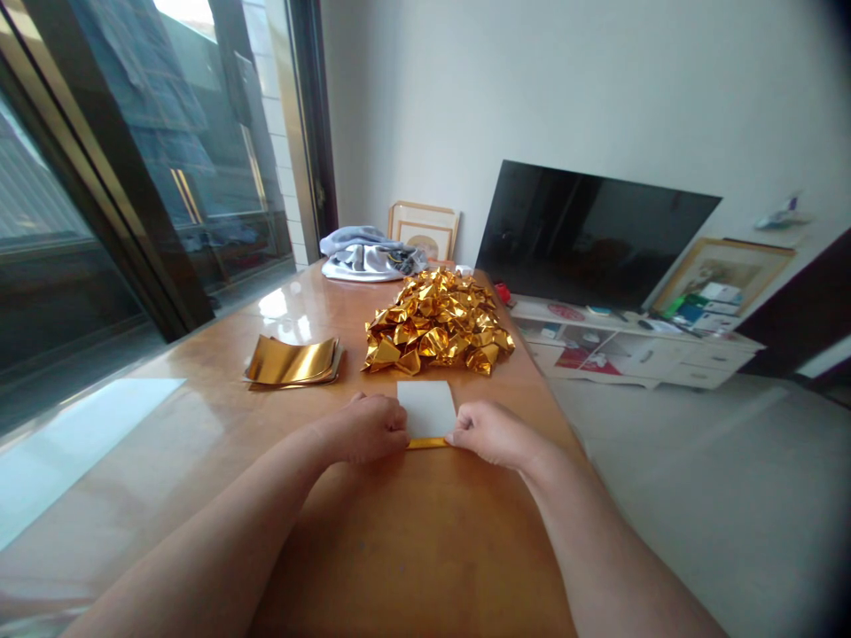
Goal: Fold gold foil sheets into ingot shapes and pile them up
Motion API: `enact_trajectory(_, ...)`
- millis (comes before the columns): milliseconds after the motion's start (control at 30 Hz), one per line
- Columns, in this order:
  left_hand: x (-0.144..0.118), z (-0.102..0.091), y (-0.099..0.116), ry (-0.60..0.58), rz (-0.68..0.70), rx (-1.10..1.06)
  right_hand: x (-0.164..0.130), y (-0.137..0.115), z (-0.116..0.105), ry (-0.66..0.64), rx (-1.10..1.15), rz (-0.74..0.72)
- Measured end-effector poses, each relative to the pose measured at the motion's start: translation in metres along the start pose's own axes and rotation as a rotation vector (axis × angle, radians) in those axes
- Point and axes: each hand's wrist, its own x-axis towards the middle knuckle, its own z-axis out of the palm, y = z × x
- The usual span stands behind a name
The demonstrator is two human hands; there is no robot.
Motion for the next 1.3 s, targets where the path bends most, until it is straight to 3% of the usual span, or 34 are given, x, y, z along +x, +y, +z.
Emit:
enact_trajectory(467,-0.0003,0.0028,0.0023,0.006,0.027,0.109,-0.0027,-0.0030,-0.0010,0.004,-0.033,-0.002)
enact_trajectory(633,-0.0007,0.0036,0.0003,0.077,0.017,0.080,-0.0040,-0.0048,-0.0028,0.012,-0.049,0.016)
enact_trajectory(733,-0.0010,0.0033,-0.0012,0.113,0.091,0.002,-0.0040,-0.0044,-0.0041,0.017,-0.073,0.039)
enact_trajectory(967,-0.0038,-0.0002,0.0024,0.038,0.233,0.018,-0.0034,-0.0033,-0.0035,-0.006,-0.071,0.041)
enact_trajectory(1300,-0.0008,0.0011,0.0000,-0.027,0.227,0.013,-0.0022,-0.0029,-0.0077,-0.099,0.084,0.053)
